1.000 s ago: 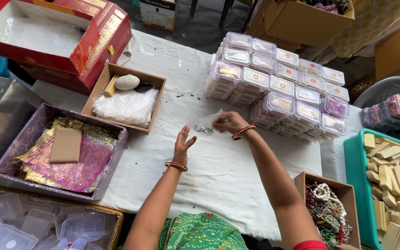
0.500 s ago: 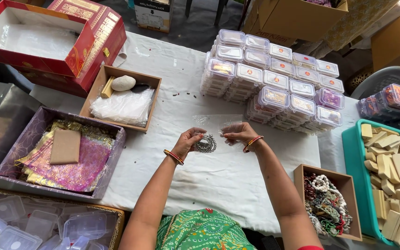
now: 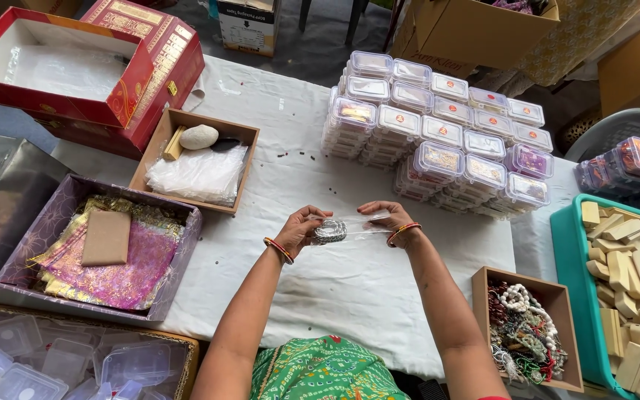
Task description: The person packs jewelry items into small plastic containers. They handle a silver beaded bracelet, wrapping it in a clear plastic sheet and a pink decorative pouch before placing it into a container. They also pack a small beaded item into a clear plastic bag and a container.
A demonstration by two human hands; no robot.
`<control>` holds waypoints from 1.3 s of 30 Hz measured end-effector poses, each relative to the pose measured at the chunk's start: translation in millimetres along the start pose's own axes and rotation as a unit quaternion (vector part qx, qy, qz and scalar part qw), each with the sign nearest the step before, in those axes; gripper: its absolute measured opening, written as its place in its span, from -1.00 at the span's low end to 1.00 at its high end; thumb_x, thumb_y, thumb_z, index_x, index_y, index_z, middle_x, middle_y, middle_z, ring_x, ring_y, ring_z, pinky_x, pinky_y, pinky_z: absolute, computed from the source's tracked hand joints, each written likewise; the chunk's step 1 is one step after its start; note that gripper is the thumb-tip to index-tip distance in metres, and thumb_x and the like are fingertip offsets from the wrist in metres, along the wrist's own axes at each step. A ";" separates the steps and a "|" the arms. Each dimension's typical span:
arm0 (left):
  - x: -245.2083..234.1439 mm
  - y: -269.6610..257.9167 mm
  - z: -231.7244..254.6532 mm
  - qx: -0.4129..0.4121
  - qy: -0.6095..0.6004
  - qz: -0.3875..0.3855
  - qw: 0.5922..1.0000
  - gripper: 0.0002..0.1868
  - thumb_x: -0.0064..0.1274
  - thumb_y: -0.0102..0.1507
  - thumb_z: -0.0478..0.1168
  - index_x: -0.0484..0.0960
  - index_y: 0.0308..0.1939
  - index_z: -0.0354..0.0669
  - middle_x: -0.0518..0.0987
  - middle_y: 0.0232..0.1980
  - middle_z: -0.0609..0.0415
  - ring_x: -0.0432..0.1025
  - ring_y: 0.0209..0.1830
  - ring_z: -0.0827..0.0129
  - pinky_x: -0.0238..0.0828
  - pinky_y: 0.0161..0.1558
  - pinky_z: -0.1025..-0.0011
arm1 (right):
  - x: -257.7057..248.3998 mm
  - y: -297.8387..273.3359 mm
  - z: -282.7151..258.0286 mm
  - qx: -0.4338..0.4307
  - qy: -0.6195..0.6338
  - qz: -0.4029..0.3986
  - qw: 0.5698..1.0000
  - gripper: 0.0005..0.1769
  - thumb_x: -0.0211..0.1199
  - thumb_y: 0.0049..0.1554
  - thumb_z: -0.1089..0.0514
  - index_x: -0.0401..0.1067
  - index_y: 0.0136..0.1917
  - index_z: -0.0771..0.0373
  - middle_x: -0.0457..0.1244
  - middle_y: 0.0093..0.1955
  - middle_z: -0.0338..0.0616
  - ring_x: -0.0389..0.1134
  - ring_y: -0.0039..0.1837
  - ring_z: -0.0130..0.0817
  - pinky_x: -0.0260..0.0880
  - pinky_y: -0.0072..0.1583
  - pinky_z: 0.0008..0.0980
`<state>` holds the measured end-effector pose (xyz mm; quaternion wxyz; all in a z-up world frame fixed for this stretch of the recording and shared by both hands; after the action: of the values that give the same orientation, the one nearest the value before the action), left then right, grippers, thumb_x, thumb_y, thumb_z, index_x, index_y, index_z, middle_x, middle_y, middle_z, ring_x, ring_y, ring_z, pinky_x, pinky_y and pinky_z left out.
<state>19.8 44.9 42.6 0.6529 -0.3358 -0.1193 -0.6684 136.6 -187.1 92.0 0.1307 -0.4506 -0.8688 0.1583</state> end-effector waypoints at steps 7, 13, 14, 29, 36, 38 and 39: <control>-11.2 4.0 -3.7 0.009 -0.059 -0.014 0.998 -0.78 -0.10 0.28 -0.33 0.69 -0.23 -0.26 0.63 0.16 -0.16 0.63 -0.11 0.32 0.70 -0.05 0.35 | -12.4 2.9 20.9 -0.019 0.120 0.008 0.993 -0.79 0.18 0.13 0.47 0.52 -0.29 0.35 0.39 0.09 0.04 0.45 0.02 -0.29 0.56 0.04 -0.36; -10.0 13.6 -8.4 0.101 0.079 0.019 0.992 -0.87 0.16 0.21 -0.41 0.72 -0.16 -0.35 0.59 0.28 -0.04 0.59 -0.07 0.37 0.64 -0.04 0.39 | -1.0 -6.5 37.1 -0.073 0.314 0.017 0.947 -0.77 0.18 0.12 0.24 0.44 0.06 0.32 0.34 0.24 0.06 0.42 0.21 -0.15 0.52 0.26 -0.19; -8.3 13.6 -7.5 0.147 0.065 0.032 0.986 -0.86 0.17 0.20 -0.44 0.71 -0.17 -0.35 0.53 0.32 -0.06 0.60 -0.05 0.36 0.63 -0.02 0.43 | 9.3 -12.7 37.2 -0.044 0.385 0.084 0.918 -0.63 0.18 0.13 0.09 0.38 0.17 0.28 0.30 0.28 0.06 0.39 0.25 -0.11 0.47 0.28 -0.13; -32.7 55.5 -90.5 0.097 0.135 0.080 0.983 -0.43 0.24 0.30 -0.25 0.42 0.36 -0.27 0.60 0.05 -0.05 0.46 0.01 0.37 0.42 0.05 0.40 | 32.1 8.6 49.5 -0.031 0.090 0.051 0.994 -0.59 0.45 0.08 0.17 0.50 0.18 0.27 0.44 0.03 -0.17 0.48 0.02 -0.41 0.50 0.08 -0.29; -6.2 28.7 -32.3 -0.076 0.182 0.033 0.980 -0.68 0.16 0.23 -0.21 0.63 0.07 -0.13 0.65 -0.05 0.14 0.57 -0.09 0.47 0.61 -0.09 0.37 | 26.9 9.9 58.0 0.056 0.017 -0.021 0.998 -0.65 0.45 0.07 0.14 0.57 0.14 0.21 0.44 0.00 -0.19 0.46 0.03 -0.42 0.50 0.08 -0.35; -18.6 37.8 -48.0 -0.109 0.185 0.044 0.976 -0.68 0.18 0.22 -0.24 0.60 0.05 -0.12 0.64 -0.06 0.10 0.57 -0.09 0.42 0.63 -0.09 0.36 | 31.5 9.4 64.7 0.087 0.033 -0.013 0.996 -0.67 0.43 0.08 0.12 0.58 0.12 0.21 0.44 0.00 -0.21 0.46 0.02 -0.43 0.50 0.06 -0.36; -25.7 41.4 -57.7 -0.139 0.188 0.055 0.971 -0.68 0.20 0.22 -0.26 0.57 0.04 -0.11 0.63 -0.06 0.07 0.58 -0.09 0.38 0.64 -0.08 0.35 | 33.7 8.4 70.0 0.115 0.046 -0.007 0.992 -0.69 0.42 0.10 0.10 0.58 0.10 0.20 0.44 -0.01 -0.23 0.46 0.02 -0.44 0.50 0.05 -0.36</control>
<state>40.3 25.8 -27.5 0.6460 -0.2974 0.1183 -0.6930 98.1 -165.7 27.4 0.2225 -0.4336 -0.8408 0.2357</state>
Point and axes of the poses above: each hand's wrist, its own y-axis towards the middle knuckle, its own x-axis out of the palm, z = x × y, the point moved 4 cm from there along y, towards the middle knuckle
